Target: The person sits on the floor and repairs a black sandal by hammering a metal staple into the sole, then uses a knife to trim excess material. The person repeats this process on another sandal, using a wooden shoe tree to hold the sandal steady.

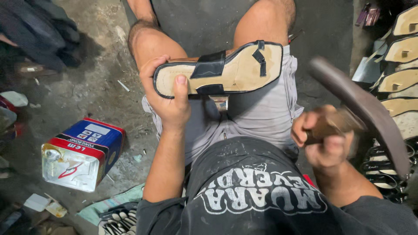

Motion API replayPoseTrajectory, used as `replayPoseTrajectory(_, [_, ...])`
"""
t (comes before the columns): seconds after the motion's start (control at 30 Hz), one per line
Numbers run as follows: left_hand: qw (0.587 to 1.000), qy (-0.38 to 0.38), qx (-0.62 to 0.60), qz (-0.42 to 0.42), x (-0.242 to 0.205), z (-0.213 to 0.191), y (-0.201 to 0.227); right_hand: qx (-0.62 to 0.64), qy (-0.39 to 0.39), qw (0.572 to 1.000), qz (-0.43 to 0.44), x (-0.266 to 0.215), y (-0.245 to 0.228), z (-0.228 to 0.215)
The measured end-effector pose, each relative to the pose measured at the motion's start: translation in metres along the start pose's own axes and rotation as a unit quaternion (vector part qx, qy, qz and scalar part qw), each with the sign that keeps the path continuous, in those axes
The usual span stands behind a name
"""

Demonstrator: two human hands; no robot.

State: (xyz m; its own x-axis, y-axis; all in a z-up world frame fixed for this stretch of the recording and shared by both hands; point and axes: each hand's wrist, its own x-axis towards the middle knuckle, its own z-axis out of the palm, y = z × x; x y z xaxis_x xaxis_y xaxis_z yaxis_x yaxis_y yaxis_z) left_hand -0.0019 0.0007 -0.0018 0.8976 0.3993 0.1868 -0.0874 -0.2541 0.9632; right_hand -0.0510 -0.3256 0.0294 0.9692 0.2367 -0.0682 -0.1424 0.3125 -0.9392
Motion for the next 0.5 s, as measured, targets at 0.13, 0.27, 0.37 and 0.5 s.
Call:
replayPoseTrajectory(0.13, [1.0, 0.015, 0.002, 0.002, 0.001, 0.001, 0.0, 0.012, 0.015, 0.994, 0.103, -0.029, 0.041, -0.019])
replayPoseTrajectory(0.27, [1.0, -0.002, 0.027, -0.006, 0.001, -0.001, 0.005, -0.123, 0.04, 0.972, 0.195, -0.02, 0.016, -0.016])
replayPoseTrajectory(0.37, [0.999, -0.008, 0.025, 0.029, 0.01, 0.0, 0.009, -0.073, 0.004, 0.997, 0.018, 0.008, -0.054, 0.015])
replayPoseTrajectory(0.5, [1.0, -0.001, -0.013, 0.001, 0.007, 0.006, 0.012, -0.288, -0.157, 0.944, 0.036, 0.042, -0.099, 0.027])
